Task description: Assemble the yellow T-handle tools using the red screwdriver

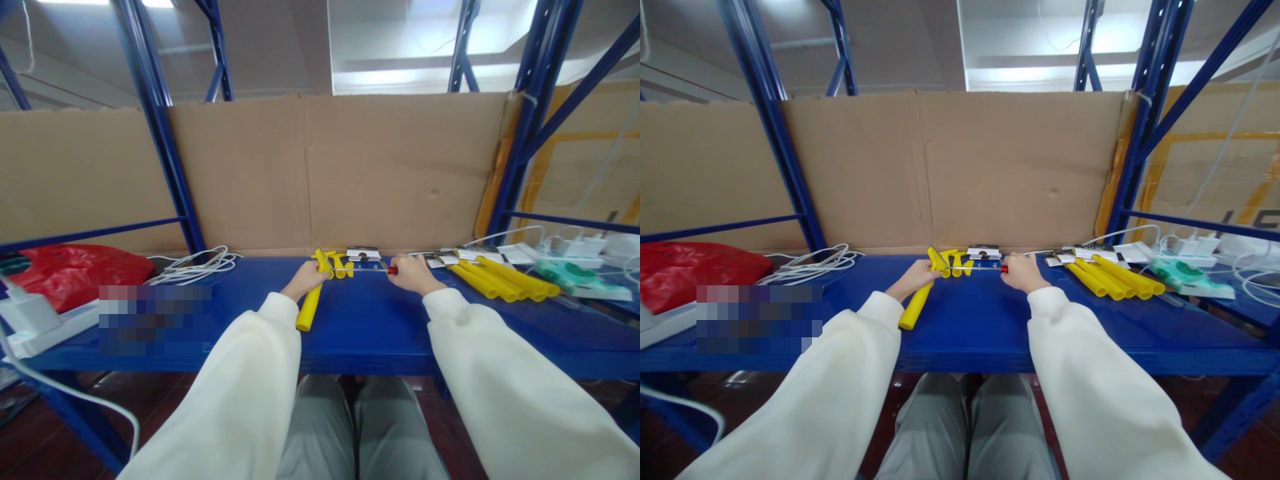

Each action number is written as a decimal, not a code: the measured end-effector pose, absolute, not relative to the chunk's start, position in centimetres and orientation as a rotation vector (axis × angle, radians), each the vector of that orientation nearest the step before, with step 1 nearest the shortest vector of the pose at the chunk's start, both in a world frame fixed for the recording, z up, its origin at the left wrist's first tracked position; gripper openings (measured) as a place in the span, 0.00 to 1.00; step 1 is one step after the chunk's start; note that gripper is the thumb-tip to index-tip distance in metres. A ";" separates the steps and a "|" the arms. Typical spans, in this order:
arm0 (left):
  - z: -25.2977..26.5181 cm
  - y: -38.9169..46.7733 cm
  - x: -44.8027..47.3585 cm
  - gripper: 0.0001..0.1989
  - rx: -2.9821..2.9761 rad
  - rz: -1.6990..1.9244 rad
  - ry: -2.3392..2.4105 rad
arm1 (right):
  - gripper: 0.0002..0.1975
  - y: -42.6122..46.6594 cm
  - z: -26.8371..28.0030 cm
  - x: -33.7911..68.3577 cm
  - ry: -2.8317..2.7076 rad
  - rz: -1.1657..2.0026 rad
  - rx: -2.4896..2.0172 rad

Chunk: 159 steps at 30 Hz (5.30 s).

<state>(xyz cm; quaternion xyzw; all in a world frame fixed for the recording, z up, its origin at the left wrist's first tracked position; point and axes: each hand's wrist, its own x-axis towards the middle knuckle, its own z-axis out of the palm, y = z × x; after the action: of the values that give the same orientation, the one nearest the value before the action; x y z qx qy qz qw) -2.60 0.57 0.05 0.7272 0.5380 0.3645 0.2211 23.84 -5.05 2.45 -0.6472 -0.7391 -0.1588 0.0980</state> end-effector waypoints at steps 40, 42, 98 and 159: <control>-0.1 0.5 -2.5 0.07 2.000 1.033 1.427 | 0.10 -4.5 2.2 24.5 -2.155 -0.244 -1.945; -0.1 0.4 -2.5 0.07 2.001 1.032 1.424 | 0.09 -4.6 2.3 24.4 -2.162 -0.273 -1.962; 0.1 -0.5 0.0 0.01 2.076 0.977 1.275 | 0.10 -2.4 0.2 19.3 -2.260 -0.410 -1.153; 0.6 -1.0 -0.2 0.05 1.897 0.999 1.364 | 0.12 2.1 2.7 23.8 -1.816 -0.052 -1.979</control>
<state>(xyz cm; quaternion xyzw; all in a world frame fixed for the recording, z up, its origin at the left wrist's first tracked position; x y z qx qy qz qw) -0.23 -1.04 0.59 0.7130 0.5129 0.3756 0.2959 23.76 2.08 2.67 -0.7177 -0.6585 -0.0188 0.2257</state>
